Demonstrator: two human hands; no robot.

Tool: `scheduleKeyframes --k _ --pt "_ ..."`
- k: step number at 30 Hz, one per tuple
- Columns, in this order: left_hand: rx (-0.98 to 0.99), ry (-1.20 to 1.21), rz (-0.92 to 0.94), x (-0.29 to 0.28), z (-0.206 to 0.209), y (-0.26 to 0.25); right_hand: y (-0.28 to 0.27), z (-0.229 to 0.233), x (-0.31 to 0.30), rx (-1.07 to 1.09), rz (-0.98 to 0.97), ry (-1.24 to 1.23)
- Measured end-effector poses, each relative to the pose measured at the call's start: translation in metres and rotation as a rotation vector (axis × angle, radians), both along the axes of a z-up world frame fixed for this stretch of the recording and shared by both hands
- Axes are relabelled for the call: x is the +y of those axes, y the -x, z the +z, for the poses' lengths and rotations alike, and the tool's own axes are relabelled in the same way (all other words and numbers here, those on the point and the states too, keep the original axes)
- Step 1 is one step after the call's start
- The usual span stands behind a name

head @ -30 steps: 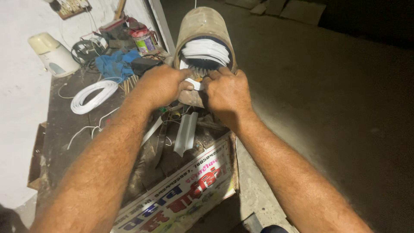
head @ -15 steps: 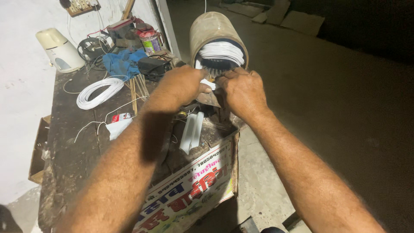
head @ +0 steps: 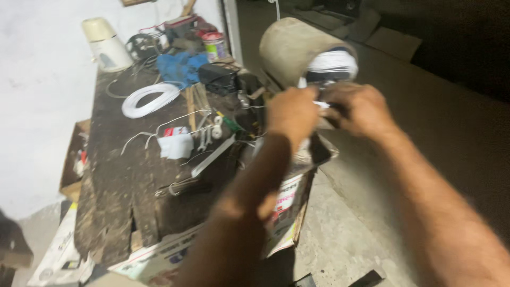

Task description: The person winds white wire onto a cylindrical spool mounted on a workbench. They repeatedly pull wire from a loose coil, wrap it around the spool, and adjust the layers with both hands. The person also briefly uses a metal rod to press or align the wound wire inside the spool.

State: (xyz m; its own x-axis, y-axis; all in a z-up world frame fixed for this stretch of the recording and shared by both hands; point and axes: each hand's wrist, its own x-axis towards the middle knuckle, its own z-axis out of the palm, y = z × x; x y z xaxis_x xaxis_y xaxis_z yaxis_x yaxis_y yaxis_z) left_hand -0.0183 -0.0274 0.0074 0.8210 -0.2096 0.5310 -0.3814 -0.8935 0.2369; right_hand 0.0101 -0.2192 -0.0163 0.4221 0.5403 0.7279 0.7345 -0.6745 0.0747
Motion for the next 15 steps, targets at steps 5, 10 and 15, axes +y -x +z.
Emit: scheduleKeyframes --k 5,10,15 --pt "0.021 0.13 -0.013 -0.015 -0.003 -0.003 -0.002 -0.007 -0.003 0.027 0.037 -0.07" --pt "-0.049 0.064 -0.135 0.023 -0.006 -0.013 0.014 -0.021 0.02 -0.082 -0.345 -0.04" --pt "-0.03 0.023 -0.248 0.036 -0.007 -0.021 0.02 -0.012 0.023 -0.095 -0.393 0.143"
